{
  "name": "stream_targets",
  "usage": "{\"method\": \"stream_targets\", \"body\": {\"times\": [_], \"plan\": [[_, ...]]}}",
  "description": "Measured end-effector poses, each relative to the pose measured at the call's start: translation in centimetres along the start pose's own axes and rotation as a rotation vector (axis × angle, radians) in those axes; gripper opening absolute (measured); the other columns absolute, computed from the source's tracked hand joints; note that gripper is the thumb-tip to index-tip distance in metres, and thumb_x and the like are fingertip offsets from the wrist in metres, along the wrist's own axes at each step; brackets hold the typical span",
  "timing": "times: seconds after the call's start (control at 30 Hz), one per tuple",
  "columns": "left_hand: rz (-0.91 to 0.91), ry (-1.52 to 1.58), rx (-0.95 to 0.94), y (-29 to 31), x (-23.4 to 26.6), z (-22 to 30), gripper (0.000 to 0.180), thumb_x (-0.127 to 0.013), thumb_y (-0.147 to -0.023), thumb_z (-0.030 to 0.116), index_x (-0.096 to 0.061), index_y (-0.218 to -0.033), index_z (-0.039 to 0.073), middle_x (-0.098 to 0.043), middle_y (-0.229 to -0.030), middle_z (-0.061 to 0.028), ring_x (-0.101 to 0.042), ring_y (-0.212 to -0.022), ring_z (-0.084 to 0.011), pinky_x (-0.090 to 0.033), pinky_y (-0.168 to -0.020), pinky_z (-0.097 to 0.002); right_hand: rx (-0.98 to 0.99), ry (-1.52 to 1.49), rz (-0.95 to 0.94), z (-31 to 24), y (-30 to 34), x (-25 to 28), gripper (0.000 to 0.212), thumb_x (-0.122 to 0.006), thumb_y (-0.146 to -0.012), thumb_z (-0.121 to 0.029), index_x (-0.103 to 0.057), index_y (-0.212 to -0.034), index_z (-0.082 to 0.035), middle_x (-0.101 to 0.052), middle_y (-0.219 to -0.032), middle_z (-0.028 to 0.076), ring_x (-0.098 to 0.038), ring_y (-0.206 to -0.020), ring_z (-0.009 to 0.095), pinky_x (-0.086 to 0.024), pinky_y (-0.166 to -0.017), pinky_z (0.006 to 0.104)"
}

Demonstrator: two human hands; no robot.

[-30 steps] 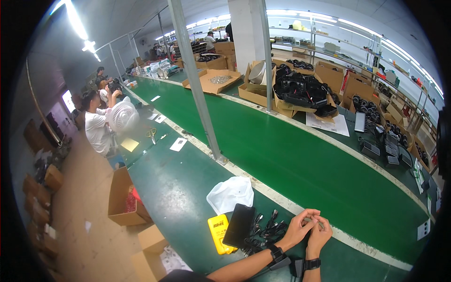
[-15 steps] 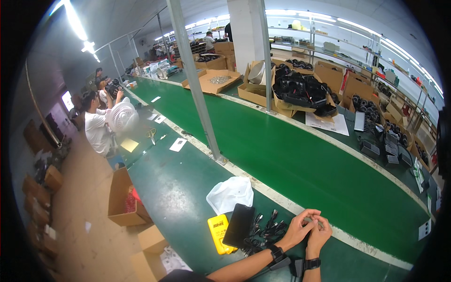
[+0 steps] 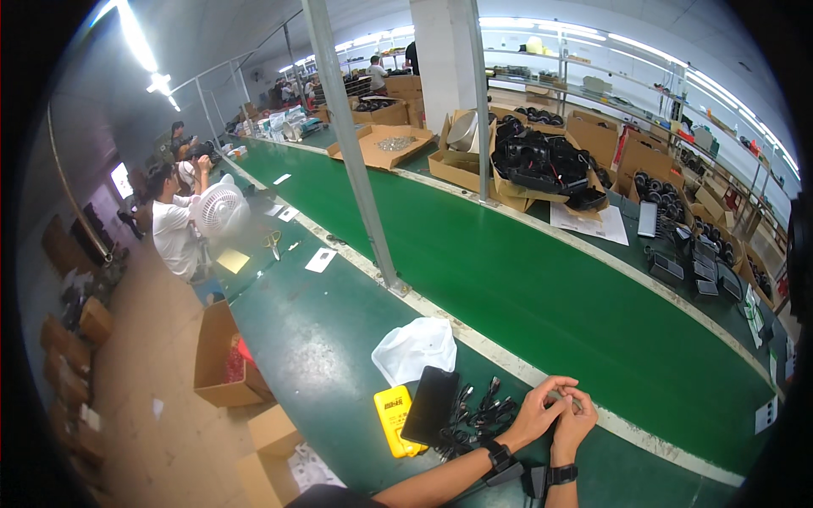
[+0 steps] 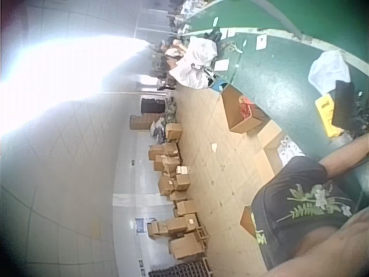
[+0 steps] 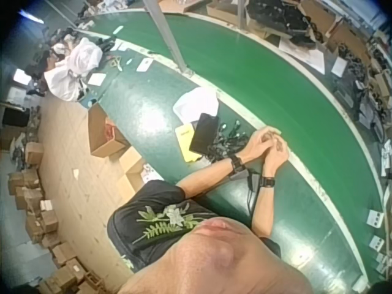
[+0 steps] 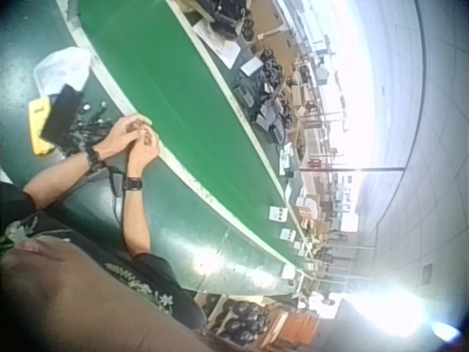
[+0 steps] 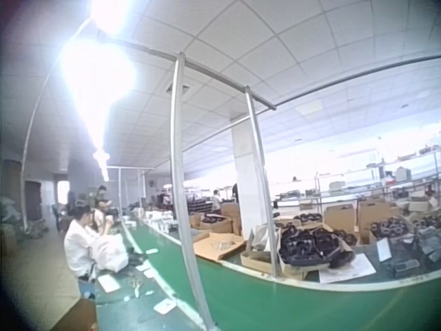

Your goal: Packing cables and electronic components into small cardboard boxes on an assembly line.

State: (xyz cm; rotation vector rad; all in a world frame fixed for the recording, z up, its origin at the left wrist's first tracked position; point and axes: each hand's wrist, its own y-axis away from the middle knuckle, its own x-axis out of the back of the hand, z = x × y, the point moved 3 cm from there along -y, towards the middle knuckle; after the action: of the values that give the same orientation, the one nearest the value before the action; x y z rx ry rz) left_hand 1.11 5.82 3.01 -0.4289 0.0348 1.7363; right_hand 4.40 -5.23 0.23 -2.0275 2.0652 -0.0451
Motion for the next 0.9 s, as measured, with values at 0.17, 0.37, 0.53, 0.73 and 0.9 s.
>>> {"method": "stream_targets", "body": {"times": [0.17, 0.37, 0.53, 0.73, 0.9], "plan": [[0.000, 0.006, -0.006, 0.0, 0.1, 0.0, 0.034, -0.067, -0.104, 0.009, -0.063, -0.136, 0.000, -0.063, -0.121, -0.0051, -0.061, -0.105, -0.0088, -0.054, -0.086, -0.0255, -0.029, -0.013, 0.011, -0.5, 0.1, -0.3, 0.008, -0.065, -0.099, 0.007, -0.070, -0.105, 0.007, -0.071, -0.106, 0.008, -0.066, -0.074, 0.008, -0.050, -0.064, 0.0211], [-0.001, 0.010, -0.011, 0.0, 0.2, -0.5, 0.034, -0.067, -0.103, 0.009, -0.063, -0.136, 0.000, -0.064, -0.124, -0.0049, -0.060, -0.109, -0.0093, -0.054, -0.088, -0.0259, -0.017, -0.025, 0.008, -0.6, 0.2, -0.4, 0.008, -0.065, -0.100, 0.006, -0.070, -0.106, 0.008, -0.072, -0.106, 0.009, -0.065, -0.072, 0.008, -0.050, -0.064, 0.0216], [0.022, 0.045, -0.013, -0.2, 0.2, 0.0, 0.035, -0.066, -0.103, 0.008, -0.063, -0.137, 0.000, -0.064, -0.130, -0.0064, -0.060, -0.117, -0.0106, -0.054, -0.092, -0.0264, 0.049, 0.065, 0.019, 0.3, -0.3, 0.5, 0.013, -0.062, -0.095, 0.011, -0.071, -0.104, 0.007, -0.070, -0.107, 0.009, -0.064, -0.074, 0.009, -0.049, -0.064, 0.0209], [0.061, 0.073, -0.004, -0.3, 0.7, -0.4, 0.034, -0.065, -0.103, 0.007, -0.064, -0.136, 0.000, -0.065, -0.133, -0.0073, -0.059, -0.124, -0.0113, -0.054, -0.094, -0.0264, 0.120, 0.172, -0.001, -0.7, -0.2, 0.1, 0.022, -0.059, -0.092, 0.013, -0.074, -0.106, 0.005, -0.067, -0.111, 0.008, -0.063, -0.076, 0.008, -0.046, -0.063, 0.0199], [0.047, 0.072, 0.018, -0.2, 0.9, -0.8, 0.033, -0.065, -0.103, 0.008, -0.065, -0.135, 0.000, -0.066, -0.129, -0.0062, -0.059, -0.118, -0.0108, -0.054, -0.090, -0.0259, 0.004, 0.099, -0.007, -1.6, 0.1, -0.6, 0.019, -0.064, -0.094, 0.009, -0.074, -0.109, 0.004, -0.068, -0.115, 0.008, -0.059, -0.064, 0.005, -0.042, -0.054, 0.0203]]}}
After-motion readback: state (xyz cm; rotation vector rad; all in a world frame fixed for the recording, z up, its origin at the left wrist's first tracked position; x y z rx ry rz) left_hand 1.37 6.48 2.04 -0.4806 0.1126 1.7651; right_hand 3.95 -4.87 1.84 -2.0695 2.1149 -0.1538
